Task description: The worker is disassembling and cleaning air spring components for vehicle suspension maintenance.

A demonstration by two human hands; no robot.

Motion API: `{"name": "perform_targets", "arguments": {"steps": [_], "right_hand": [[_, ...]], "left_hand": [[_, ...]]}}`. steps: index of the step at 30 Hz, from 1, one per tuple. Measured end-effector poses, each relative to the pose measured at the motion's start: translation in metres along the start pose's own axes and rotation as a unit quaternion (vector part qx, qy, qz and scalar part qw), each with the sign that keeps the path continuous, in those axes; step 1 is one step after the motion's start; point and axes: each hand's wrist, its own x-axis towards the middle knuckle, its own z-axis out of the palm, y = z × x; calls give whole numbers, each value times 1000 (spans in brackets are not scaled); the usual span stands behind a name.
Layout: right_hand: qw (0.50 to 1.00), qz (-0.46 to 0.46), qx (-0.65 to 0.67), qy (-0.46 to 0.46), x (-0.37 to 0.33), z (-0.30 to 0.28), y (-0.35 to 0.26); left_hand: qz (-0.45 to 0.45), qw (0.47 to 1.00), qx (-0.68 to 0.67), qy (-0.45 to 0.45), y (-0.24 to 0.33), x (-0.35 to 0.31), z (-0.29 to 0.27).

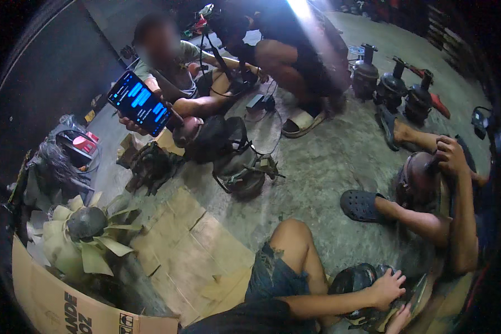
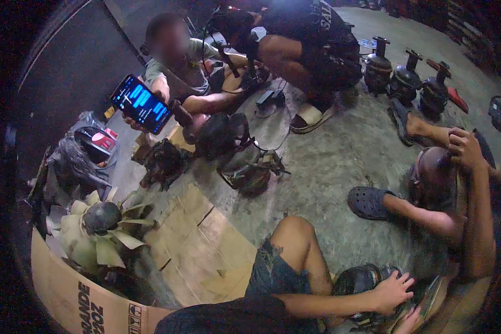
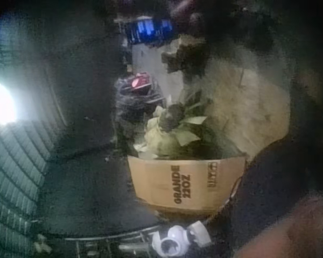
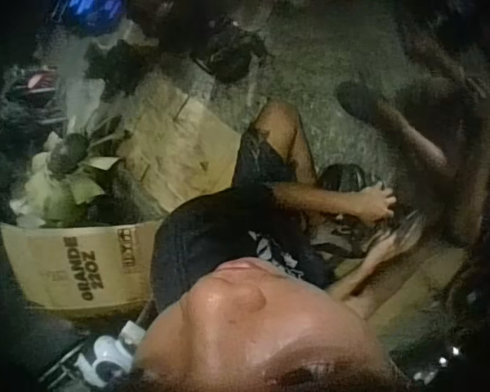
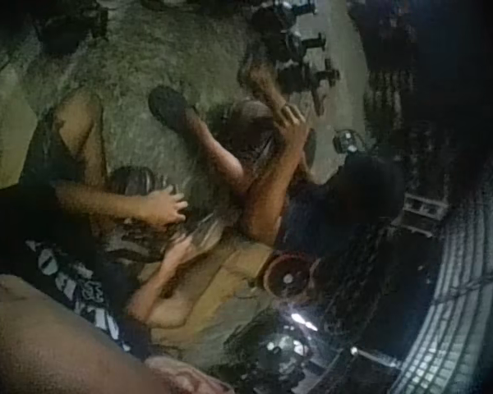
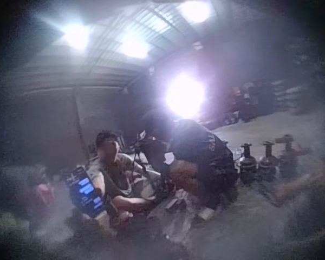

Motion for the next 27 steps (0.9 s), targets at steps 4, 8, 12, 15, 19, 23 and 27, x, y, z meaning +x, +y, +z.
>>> {"name": "perform_targets", "arguments": {"steps": [4,8,12,15,19,23,27], "right_hand": [[1000,-5,-16,6,4,0,3],[1000,-6,-23,7,4,2,2],[999,-9,-30,11,4,4,-4],[999,-13,-32,10,4,6,-6],[999,-12,-30,15,5,8,-8],[999,-14,-30,18,6,12,-13],[999,-15,-33,17,7,15,-18]], "left_hand": [[-2,1000,4,20,0,3,8],[-4,1000,7,20,0,5,9],[-4,1000,-18,11,2,5,8],[-6,1000,-19,20,2,4,9],[-9,1000,-17,22,2,6,11],[-9,1000,-24,11,1,6,9],[-1,1000,-23,10,2,2,5]]}}
